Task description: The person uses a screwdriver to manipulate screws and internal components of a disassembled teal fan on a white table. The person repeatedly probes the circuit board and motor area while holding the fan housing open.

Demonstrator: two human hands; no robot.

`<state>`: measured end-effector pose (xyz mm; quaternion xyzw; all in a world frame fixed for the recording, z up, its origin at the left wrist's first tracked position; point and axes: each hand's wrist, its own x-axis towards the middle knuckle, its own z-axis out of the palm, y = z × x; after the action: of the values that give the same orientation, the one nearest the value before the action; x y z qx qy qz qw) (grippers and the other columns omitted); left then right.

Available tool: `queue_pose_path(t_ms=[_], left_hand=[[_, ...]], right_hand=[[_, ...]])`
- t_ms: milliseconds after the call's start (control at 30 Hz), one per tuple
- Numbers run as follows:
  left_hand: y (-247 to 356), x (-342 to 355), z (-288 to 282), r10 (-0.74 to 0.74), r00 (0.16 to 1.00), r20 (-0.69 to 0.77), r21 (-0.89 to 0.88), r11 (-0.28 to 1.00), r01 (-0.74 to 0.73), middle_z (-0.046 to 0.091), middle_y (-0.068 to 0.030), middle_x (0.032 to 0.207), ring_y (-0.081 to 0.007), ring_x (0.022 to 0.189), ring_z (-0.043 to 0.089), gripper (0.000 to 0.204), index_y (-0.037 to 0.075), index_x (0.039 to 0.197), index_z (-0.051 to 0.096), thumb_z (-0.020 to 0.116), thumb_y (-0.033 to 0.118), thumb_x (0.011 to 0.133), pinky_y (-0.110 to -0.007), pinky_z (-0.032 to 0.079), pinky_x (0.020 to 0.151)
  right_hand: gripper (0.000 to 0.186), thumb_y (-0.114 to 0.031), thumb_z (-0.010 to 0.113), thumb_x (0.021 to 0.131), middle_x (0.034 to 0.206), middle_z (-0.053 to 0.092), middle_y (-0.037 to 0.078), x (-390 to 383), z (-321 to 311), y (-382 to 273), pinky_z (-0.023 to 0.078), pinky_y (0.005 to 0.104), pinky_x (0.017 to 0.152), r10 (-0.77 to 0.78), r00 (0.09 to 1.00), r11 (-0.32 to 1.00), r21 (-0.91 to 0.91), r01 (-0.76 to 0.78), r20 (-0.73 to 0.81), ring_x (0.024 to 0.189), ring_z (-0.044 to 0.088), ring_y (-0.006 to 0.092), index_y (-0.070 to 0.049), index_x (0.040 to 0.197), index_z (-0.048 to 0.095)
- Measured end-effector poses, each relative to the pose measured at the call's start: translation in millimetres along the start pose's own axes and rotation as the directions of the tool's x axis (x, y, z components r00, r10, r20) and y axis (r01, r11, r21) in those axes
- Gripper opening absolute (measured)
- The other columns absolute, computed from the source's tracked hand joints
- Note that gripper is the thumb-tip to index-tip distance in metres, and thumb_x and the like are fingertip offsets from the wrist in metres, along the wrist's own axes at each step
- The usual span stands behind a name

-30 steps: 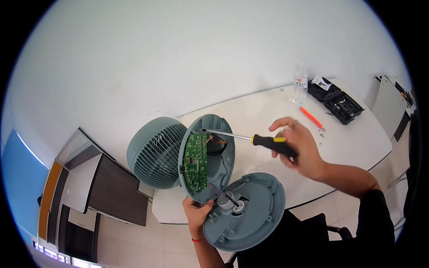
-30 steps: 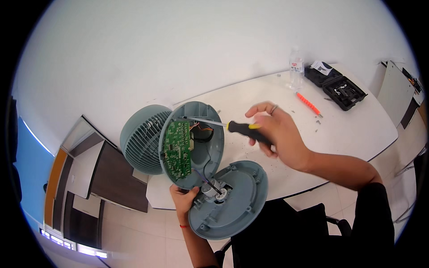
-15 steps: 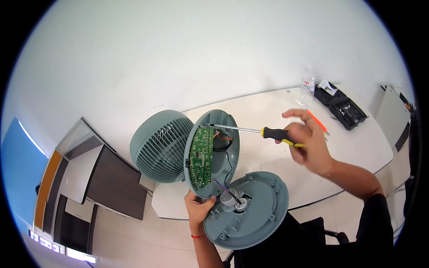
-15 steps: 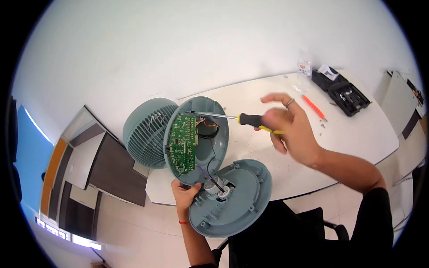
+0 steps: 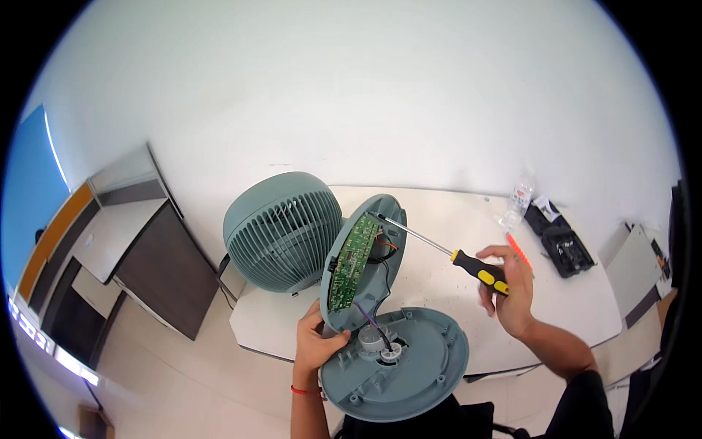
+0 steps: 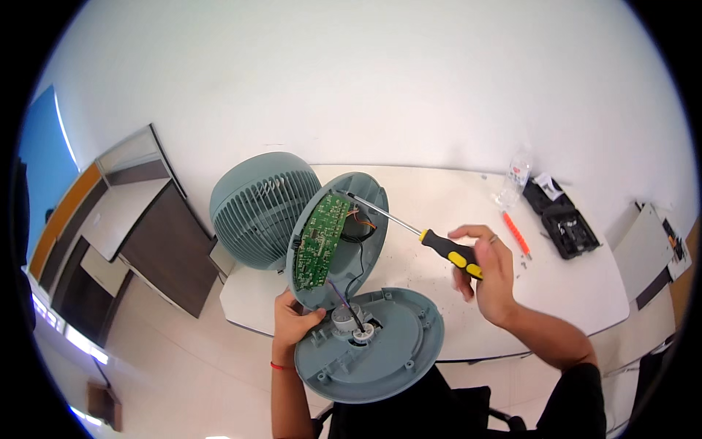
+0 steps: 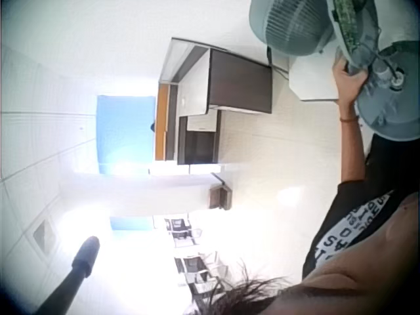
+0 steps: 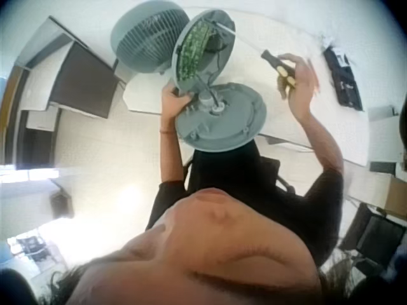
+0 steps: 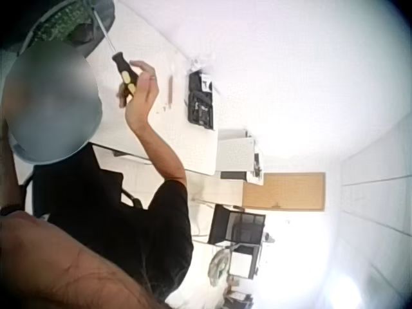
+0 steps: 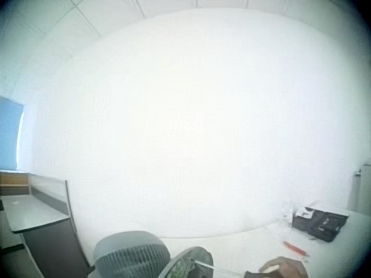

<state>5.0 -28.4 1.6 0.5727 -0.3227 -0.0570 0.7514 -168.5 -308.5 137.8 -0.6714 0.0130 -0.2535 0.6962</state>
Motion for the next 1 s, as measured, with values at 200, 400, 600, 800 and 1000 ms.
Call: queue_pose_path(t_ms=[200,400,600,800,1000], left_hand=[[0,2,1,0.044,0.999,0.024,0.008,0.999,-0.045,0.061,-0.0096,0.118,-0.0191,0.109,0.058,0.041,-0.006,0.108,0.070,0.070,-0.006,0.067,-0.031,0.043,0.095],[-1,5,2,0.062,0.997,0.036,0.006,0.998,-0.063,0.061,-0.0098,0.117,-0.0192,0.110,0.058,0.042,-0.006,0.108,0.069,0.071,-0.005,0.067,-0.030,0.043,0.095],[2,3,0,0.067,0.997,0.032,0.016,0.998,-0.068,0.061,-0.0099,0.118,-0.0195,0.110,0.058,0.041,-0.006,0.108,0.069,0.071,-0.004,0.068,-0.030,0.043,0.096],[2,0,-1,0.039,0.999,0.024,-0.005,0.999,-0.039,0.060,-0.0101,0.119,-0.0198,0.112,0.058,0.040,-0.007,0.107,0.069,0.071,-0.004,0.068,-0.031,0.043,0.097],[0,2,0,0.038,0.999,0.039,0.001,0.999,-0.038,0.060,-0.0101,0.119,-0.0203,0.112,0.057,0.039,-0.007,0.107,0.069,0.071,-0.004,0.068,-0.031,0.042,0.098]], right_hand=[[0.023,-0.011,0.066,0.092,0.074,0.061,0.006,7,-10,-4,0.039,0.0240,0.050,-0.381,0.921,0.738,-0.575,0.353,0.076,0.056,0.052,0.0110,-0.006,0.111,0.055],[0.029,-0.004,0.071,0.083,0.082,0.064,0.011,3,-26,15,0.040,0.0285,0.052,-0.569,0.791,0.446,-0.723,0.528,0.226,0.053,0.051,0.0167,-0.001,0.107,0.054],[0.042,0.000,0.068,0.084,0.094,0.055,0.011,0,-20,26,0.039,0.0257,0.058,-0.607,0.787,0.511,-0.704,0.493,0.111,0.062,0.049,0.0091,0.001,0.121,0.047],[0.047,-0.004,0.058,0.094,0.076,0.050,0.000,1,-1,10,0.040,0.0215,0.062,-0.247,0.942,0.915,-0.376,0.148,-0.229,0.064,0.049,0.0075,-0.003,0.135,0.035],[0.054,-0.012,0.058,0.095,0.081,0.054,0.003,5,11,27,0.039,0.0195,0.066,-0.665,0.723,0.687,-0.530,0.496,-0.185,0.063,0.046,0.0072,0.001,0.140,0.030]])
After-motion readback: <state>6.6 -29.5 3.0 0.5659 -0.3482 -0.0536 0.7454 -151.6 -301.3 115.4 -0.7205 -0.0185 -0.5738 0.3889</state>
